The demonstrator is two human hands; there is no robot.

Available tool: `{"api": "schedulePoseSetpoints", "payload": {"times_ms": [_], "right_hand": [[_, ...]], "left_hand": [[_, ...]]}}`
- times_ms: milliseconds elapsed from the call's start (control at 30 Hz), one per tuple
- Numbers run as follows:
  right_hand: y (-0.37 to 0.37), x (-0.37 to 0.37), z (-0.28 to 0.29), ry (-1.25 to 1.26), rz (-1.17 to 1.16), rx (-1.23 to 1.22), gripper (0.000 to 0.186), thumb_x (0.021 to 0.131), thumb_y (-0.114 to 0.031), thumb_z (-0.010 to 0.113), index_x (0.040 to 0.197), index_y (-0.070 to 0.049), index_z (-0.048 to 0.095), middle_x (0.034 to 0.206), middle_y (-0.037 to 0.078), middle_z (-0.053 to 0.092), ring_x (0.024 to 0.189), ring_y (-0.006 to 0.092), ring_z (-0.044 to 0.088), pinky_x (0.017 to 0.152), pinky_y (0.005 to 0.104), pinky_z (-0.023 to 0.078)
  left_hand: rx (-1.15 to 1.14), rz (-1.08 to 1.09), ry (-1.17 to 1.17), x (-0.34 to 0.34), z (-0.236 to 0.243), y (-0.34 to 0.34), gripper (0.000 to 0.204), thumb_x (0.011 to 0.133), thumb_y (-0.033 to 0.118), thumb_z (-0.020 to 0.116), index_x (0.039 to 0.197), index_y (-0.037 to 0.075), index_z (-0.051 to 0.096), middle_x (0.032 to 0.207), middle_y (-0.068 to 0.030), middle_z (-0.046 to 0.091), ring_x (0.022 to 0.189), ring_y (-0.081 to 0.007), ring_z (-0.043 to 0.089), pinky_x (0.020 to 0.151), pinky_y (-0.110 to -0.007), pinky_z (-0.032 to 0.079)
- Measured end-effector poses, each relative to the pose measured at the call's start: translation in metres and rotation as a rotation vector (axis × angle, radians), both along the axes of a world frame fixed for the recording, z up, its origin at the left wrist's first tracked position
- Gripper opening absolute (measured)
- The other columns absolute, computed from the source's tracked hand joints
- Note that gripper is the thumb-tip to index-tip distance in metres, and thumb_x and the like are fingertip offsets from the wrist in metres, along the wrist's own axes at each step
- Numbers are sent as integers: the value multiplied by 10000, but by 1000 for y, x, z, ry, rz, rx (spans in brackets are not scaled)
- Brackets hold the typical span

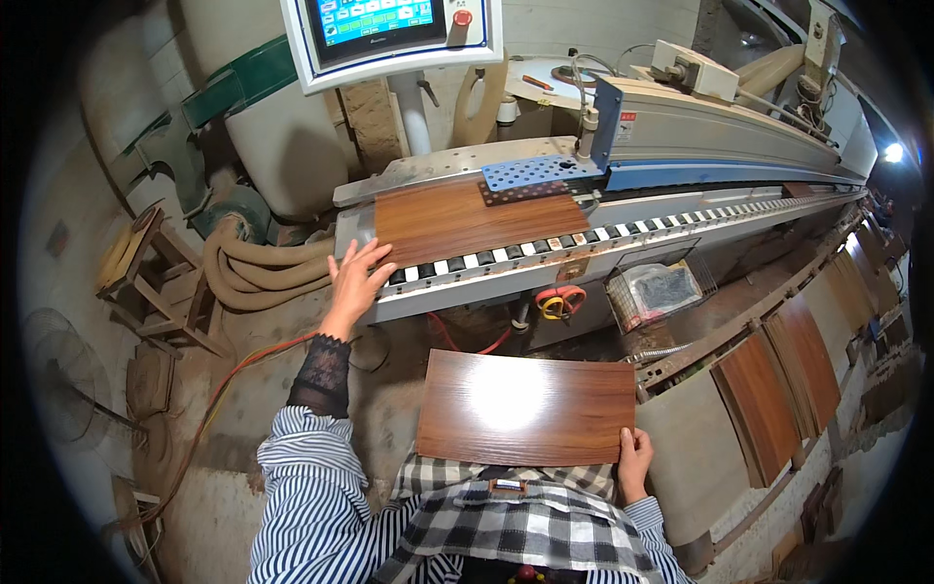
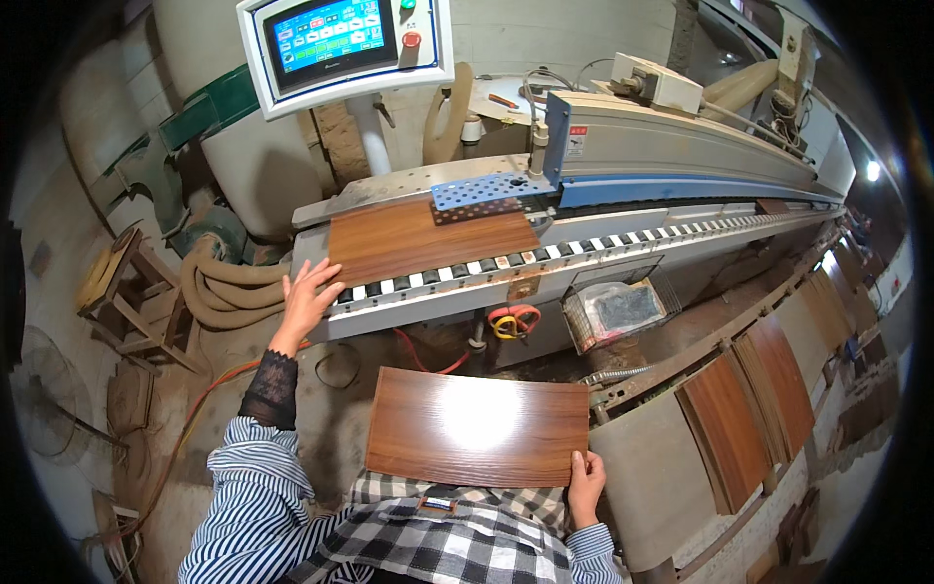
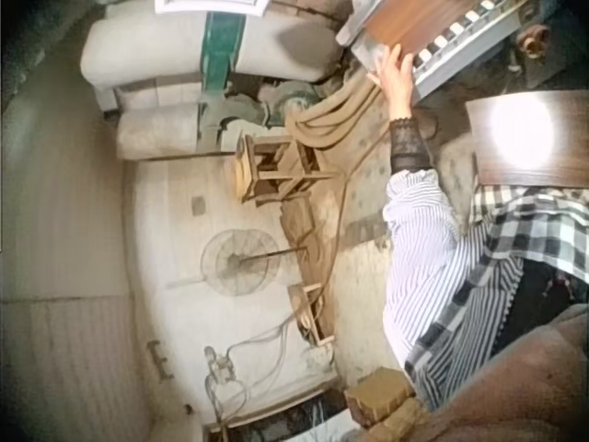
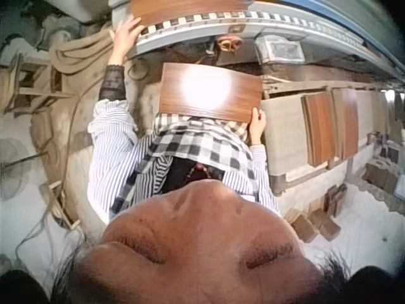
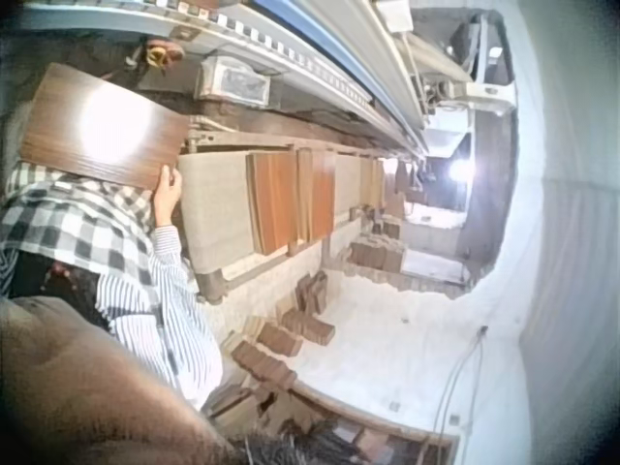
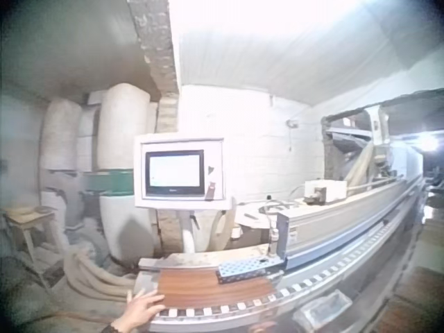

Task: The person operates a CNC woodworking machine by interacting with a touchscreen control panel and placing wooden planks onto a conveyor belt. They repeatedly load planks one at a time, guide them through the machine, and retrieve them after processing.

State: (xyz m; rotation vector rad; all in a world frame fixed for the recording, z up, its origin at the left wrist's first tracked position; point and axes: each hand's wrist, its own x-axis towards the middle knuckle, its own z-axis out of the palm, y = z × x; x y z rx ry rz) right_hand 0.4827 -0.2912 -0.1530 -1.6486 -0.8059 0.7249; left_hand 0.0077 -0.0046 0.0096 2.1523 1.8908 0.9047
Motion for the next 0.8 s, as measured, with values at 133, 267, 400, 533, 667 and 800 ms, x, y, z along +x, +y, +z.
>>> {"api": "schedulePoseSetpoints", "payload": {"times_ms": [133,267,400,533,667,800], "right_hand": [[-2,1,-6,-21,-42,-3,212,938,-202,648,941,7,614,822,-9,582,730,61,477,671,233,431],[-6,16,-10,-60,-119,39,218,951,-213,629,945,4,608,816,-7,562,735,77,468,687,245,435],[-15,44,8,111,-4,104,312,946,-200,634,1173,-11,535,1076,28,581,922,108,532,854,257,449],[-17,33,67,553,221,126,465,962,-248,592,1344,-13,469,1159,59,601,933,153,612,750,272,530],[-18,42,57,616,252,177,546,972,-261,569,1431,-22,396,1233,77,591,980,167,627,733,280,546],[-19,45,49,715,203,297,535,988,-250,539,1448,-29,380,1333,91,545,1114,192,591,858,327,530]], "left_hand": [[20,-14,-10,34,-4,12,498,865,492,623,1265,196,639,1431,-89,508,1414,-365,312,1126,-635,31],[85,-25,16,80,-12,25,536,875,470,622,1323,179,578,1412,-115,521,1392,-371,349,1123,-634,77],[96,-48,36,119,-15,37,542,884,452,613,1325,142,557,1409,-122,519,1362,-354,398,1104,-645,149],[137,-125,-32,142,-9,39,565,904,471,583,1339,112,541,1372,-148,545,1342,-346,425,1133,-531,213],[118,-246,-324,132,-2,31,446,926,356,584,1261,62,600,1255,-157,626,1209,-332,554,1043,-417,385],[39,-336,-651,101,9,7,337,947,224,585,1214,23,629,1190,-103,671,1070,-192,623,947,-323,459]]}}
